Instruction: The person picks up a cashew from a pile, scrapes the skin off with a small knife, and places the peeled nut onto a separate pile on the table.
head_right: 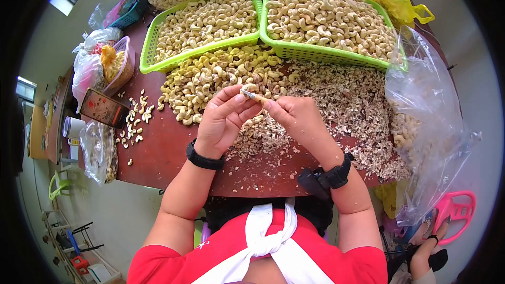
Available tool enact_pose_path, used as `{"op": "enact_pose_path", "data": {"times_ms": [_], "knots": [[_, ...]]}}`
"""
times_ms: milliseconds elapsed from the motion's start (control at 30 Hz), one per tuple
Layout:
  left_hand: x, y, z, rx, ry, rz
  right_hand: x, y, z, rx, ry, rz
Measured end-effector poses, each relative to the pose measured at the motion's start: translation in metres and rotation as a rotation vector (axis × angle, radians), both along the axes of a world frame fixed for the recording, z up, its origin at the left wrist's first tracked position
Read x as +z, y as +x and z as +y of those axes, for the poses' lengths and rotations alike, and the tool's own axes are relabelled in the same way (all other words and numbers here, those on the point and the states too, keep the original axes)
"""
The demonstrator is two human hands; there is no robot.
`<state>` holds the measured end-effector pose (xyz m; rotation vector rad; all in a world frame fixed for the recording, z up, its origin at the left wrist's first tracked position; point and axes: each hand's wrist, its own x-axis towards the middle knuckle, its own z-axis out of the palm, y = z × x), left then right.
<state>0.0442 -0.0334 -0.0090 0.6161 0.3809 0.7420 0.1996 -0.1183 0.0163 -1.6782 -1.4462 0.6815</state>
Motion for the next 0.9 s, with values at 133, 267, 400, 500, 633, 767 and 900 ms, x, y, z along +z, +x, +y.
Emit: {"op": "enact_pose_path", "data": {"times_ms": [133,267,400,500,633,767,900], "knots": [[0.001,0.000,0.001,0.015,-0.013,-0.030,0.002,-0.001,0.000,0.027,-0.025,0.005],[-0.001,0.000,0.000,0.011,-0.032,-0.048,0.000,-0.001,0.000,0.032,-0.031,0.011],[-0.001,0.003,-0.007,0.027,-0.007,-0.056,0.001,-0.002,0.001,-0.013,0.023,0.013],[-0.002,0.005,-0.009,0.079,-0.038,-0.040,-0.005,0.001,0.002,0.002,0.007,0.017],[0.001,0.004,-0.007,0.116,-0.062,-0.046,-0.004,0.000,0.002,0.050,-0.036,0.053],[0.002,0.004,-0.008,0.115,-0.077,-0.053,-0.003,-0.002,0.001,0.053,-0.042,0.083],[0.000,0.005,-0.009,0.106,-0.051,-0.067,-0.002,-0.002,0.001,0.037,-0.035,0.076]]}}
